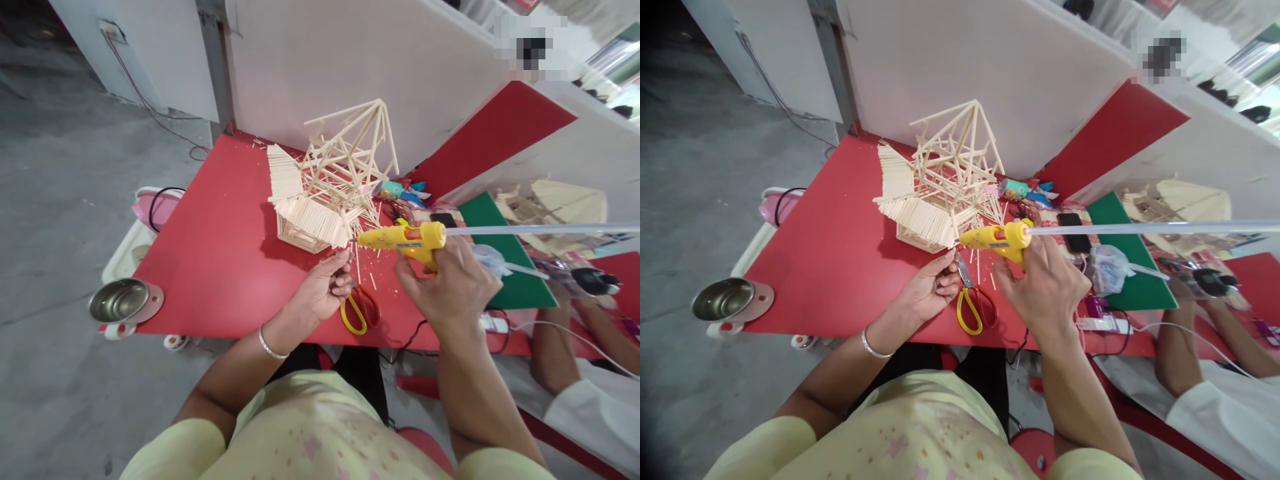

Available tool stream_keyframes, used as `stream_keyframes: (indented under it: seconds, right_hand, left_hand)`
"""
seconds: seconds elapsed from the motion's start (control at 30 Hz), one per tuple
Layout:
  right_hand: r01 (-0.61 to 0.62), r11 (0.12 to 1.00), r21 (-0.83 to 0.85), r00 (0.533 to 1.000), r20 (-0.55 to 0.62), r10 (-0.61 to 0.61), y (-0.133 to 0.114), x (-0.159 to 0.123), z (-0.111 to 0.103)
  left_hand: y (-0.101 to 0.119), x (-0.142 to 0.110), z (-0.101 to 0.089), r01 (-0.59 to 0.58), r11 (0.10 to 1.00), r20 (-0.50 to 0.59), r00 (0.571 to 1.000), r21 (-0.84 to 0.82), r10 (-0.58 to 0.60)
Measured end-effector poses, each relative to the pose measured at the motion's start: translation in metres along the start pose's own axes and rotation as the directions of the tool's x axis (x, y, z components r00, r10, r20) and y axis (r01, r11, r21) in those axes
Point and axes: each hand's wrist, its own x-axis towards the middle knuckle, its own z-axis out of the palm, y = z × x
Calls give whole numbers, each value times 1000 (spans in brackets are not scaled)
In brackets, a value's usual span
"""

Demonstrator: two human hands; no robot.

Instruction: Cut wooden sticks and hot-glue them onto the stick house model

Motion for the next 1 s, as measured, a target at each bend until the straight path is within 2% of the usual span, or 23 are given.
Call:
stream_keyframes:
  seconds: [0.17, 0.5, 0.83, 1.0]
  right_hand:
    - [-1, 1000, 11, 1000, 19, 1, -1, 3, 0]
    - [-20, 1000, -15, 999, 47, 21, 0, 2, 0]
    - [23, 999, -49, 1000, -1, -23, 0, 2, 0]
    - [18, 999, -28, 1000, 18, -17, 0, 2, 0]
  left_hand:
    - [1, -2, 3, 2, 1000, -34, 999, -17, -2]
    - [1, 1, 4, 1, 997, -4, 1000, -79, -1]
    - [0, 1, 3, 4, 995, 33, 999, -96, -1]
    - [0, 0, 3, 6, 995, 21, 1000, -95, -4]
